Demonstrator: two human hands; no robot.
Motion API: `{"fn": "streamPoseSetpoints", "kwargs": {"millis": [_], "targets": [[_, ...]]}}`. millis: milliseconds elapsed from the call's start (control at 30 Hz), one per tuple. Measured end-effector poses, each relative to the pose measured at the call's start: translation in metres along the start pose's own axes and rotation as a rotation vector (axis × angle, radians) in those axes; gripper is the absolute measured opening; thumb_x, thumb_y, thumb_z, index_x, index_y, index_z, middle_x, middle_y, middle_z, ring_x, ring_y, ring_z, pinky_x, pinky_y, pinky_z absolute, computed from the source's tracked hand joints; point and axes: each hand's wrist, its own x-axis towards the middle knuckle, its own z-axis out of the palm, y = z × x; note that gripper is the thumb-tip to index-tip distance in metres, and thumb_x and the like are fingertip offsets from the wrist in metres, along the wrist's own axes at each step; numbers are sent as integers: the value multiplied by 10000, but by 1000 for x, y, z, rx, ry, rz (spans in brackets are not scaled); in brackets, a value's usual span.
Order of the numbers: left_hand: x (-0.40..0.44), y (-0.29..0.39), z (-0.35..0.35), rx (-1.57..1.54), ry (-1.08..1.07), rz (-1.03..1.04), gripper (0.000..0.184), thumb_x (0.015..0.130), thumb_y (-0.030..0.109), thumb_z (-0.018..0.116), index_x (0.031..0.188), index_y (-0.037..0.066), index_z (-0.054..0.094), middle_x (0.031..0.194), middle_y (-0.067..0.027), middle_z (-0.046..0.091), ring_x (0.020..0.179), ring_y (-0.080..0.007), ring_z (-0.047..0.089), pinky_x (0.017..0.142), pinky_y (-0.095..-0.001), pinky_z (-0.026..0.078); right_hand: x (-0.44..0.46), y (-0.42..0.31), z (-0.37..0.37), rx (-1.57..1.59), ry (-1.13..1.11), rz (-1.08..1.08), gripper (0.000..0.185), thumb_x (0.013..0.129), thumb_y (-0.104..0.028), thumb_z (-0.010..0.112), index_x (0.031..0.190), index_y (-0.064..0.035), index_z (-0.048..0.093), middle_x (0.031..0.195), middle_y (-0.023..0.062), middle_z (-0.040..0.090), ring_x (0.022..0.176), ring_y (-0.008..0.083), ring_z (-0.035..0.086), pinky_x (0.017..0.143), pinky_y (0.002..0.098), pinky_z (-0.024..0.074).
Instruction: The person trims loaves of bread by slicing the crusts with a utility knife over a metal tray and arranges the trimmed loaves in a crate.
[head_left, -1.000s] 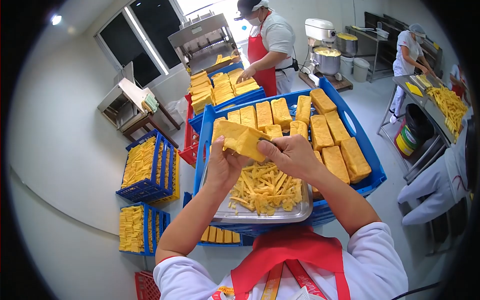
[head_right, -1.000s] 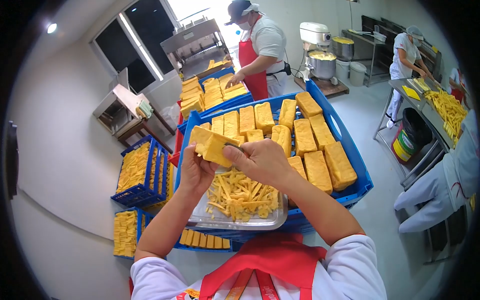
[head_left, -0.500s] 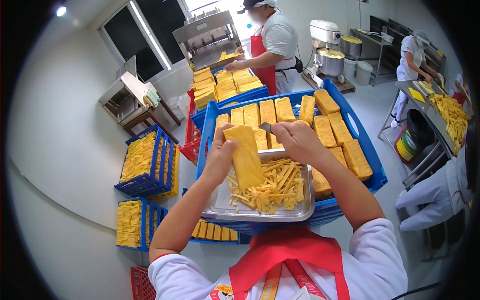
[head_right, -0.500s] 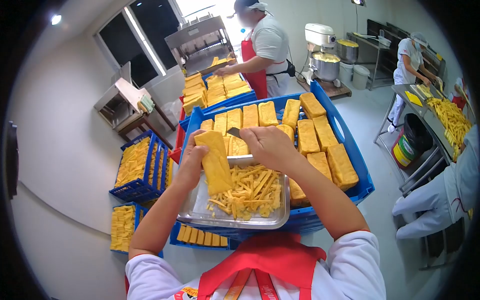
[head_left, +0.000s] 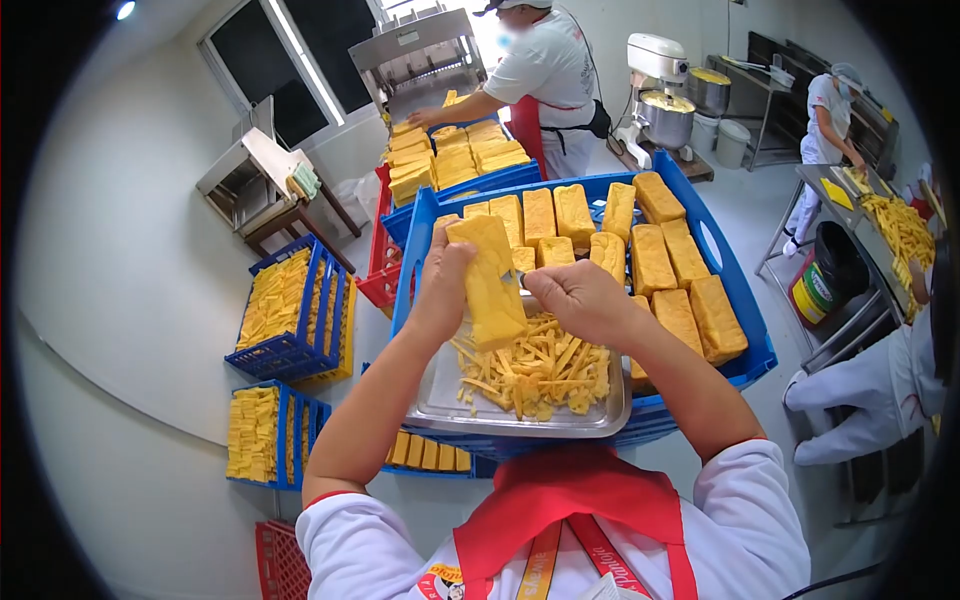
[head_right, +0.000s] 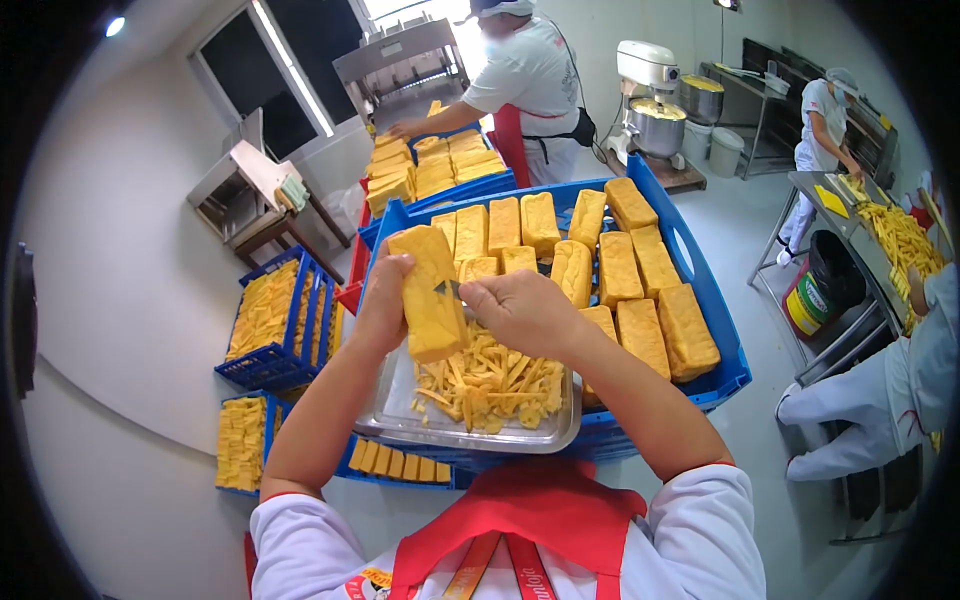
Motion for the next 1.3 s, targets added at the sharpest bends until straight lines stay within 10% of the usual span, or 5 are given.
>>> {"fn": "streamPoseSetpoints", "kwargs": {"millis": [300, 667, 800, 1133, 1300], "targets": [[14, -8, 0, -160, 69, -118, 356, 948, 220, 484, 1276, 81, 489, 1120, -110, 613, 977, -228, 653, 839, -380, 572, -10, 0, 2, -59, -168, 79, 751, 903, -754, 506, 837, -49, 756, 693, 193, 671, 710, 358, 696, 659, 457, 517], [45, -24, -68, -452, -32, -424, 459, 968, 402, 443, 1216, 52, 607, 1100, -143, 695, 912, -244, 709, 824, -423, 595, -29, -22, 0, -636, -328, 16, 699, 1011, -618, 382, 820, -86, 795, 730, 188, 707, 737, 339, 716, 708, 465, 545], [53, -26, -87, -697, -212, -533, 385, 951, 378, 433, 1093, 106, 665, 985, -94, 698, 966, -224, 693, 870, -376, 571, -36, -37, -11, -852, -307, 118, 687, 911, -693, 520, 798, -60, 763, 693, 151, 687, 713, 325, 707, 653, 464, 531], [151, -5, 32, 84, -72, -54, 468, 985, 282, 595, 1320, 29, 389, 1198, -154, 599, 1047, -287, 682, 861, -473, 615, -89, -21, -50, -641, 199, 150, 627, 815, -665, 682, 708, -48, 640, 687, 120, 650, 656, 321, 662, 592, 422, 493], [239, -67, 123, 210, -278, -260, 503, 906, 389, 610, 1256, 51, 479, 1074, -124, 631, 859, -238, 680, 701, -416, 588, -132, -13, -94, -548, 318, 220, 571, 809, -594, 739, 701, -47, 618, 626, 115, 587, 573, 311, 602, 529, 410, 437]]}}
